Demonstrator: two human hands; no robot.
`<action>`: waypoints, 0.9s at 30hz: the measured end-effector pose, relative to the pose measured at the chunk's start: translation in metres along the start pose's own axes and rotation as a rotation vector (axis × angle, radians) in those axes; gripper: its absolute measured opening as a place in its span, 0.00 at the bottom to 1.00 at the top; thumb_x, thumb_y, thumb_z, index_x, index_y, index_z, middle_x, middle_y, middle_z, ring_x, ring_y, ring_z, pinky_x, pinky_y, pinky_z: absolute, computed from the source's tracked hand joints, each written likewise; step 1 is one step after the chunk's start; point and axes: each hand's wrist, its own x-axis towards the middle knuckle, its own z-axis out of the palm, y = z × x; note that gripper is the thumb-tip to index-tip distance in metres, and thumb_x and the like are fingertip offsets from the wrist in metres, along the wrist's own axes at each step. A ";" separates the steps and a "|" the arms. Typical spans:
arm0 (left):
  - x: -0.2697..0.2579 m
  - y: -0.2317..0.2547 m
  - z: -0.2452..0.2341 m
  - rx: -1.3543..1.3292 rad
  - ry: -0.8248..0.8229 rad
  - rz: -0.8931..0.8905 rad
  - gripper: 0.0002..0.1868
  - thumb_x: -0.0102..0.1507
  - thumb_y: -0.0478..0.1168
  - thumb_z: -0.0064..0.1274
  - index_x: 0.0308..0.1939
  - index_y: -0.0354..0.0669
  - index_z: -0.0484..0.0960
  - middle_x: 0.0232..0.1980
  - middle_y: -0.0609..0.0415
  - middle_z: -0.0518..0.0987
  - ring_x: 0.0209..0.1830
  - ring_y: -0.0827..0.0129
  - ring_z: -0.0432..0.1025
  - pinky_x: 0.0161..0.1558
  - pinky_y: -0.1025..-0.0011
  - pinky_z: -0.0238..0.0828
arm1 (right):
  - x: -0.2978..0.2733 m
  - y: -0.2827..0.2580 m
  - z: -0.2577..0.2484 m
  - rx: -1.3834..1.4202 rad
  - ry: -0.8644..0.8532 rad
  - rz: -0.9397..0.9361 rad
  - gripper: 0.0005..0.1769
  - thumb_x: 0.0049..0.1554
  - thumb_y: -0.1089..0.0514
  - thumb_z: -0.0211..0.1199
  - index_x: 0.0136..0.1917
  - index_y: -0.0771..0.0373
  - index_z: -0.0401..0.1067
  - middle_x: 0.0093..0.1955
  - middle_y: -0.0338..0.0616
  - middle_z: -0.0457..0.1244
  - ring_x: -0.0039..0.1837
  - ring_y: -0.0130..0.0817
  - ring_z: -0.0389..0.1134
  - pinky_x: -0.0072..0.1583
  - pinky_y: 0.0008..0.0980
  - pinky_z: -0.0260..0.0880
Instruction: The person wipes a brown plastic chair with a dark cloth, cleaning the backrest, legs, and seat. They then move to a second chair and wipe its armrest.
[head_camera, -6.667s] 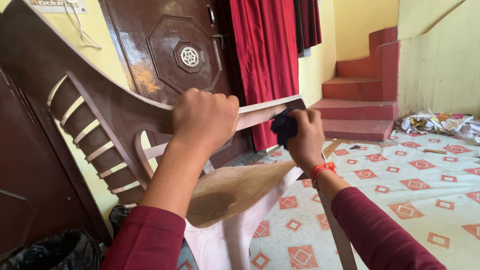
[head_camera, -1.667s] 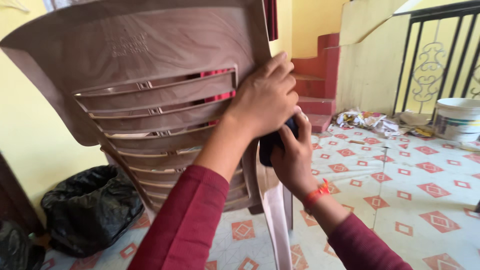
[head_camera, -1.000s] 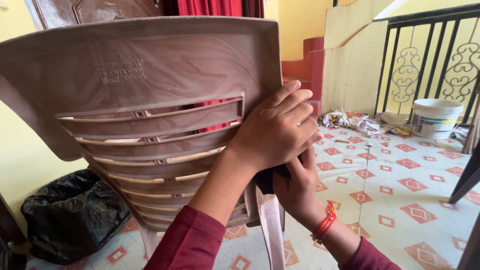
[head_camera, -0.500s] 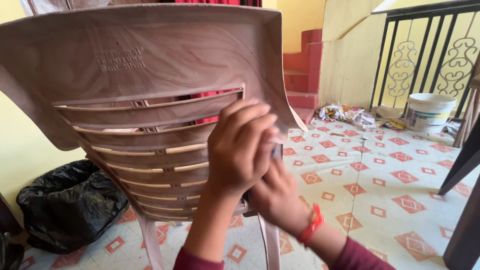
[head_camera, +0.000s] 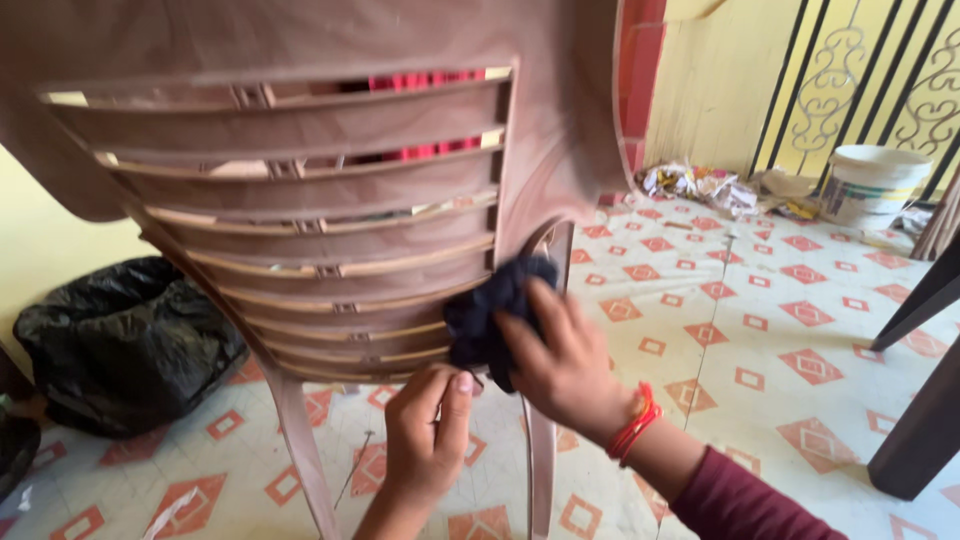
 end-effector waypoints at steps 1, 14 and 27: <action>-0.011 -0.013 0.000 -0.015 0.002 -0.075 0.13 0.69 0.37 0.46 0.33 0.36 0.80 0.32 0.54 0.81 0.27 0.72 0.74 0.31 0.72 0.70 | -0.017 -0.006 0.015 -0.014 -0.044 -0.018 0.34 0.36 0.55 0.70 0.58 0.62 0.74 0.61 0.63 0.60 0.54 0.56 0.64 0.47 0.46 0.69; -0.074 -0.126 0.030 -0.361 0.148 -0.558 0.20 0.71 0.44 0.44 0.32 0.33 0.80 0.29 0.56 0.80 0.28 0.74 0.71 0.35 0.74 0.71 | -0.065 -0.003 0.057 0.109 -0.068 -0.007 0.29 0.38 0.60 0.70 0.57 0.59 0.75 0.59 0.47 0.62 0.53 0.47 0.65 0.50 0.42 0.70; -0.081 -0.155 0.086 -0.267 0.122 -0.773 0.17 0.67 0.48 0.48 0.49 0.39 0.82 0.45 0.57 0.83 0.39 0.74 0.72 0.43 0.73 0.71 | -0.248 0.007 0.133 0.669 -0.116 0.872 0.20 0.45 0.69 0.69 0.52 0.64 0.72 0.55 0.49 0.65 0.58 0.47 0.69 0.60 0.35 0.70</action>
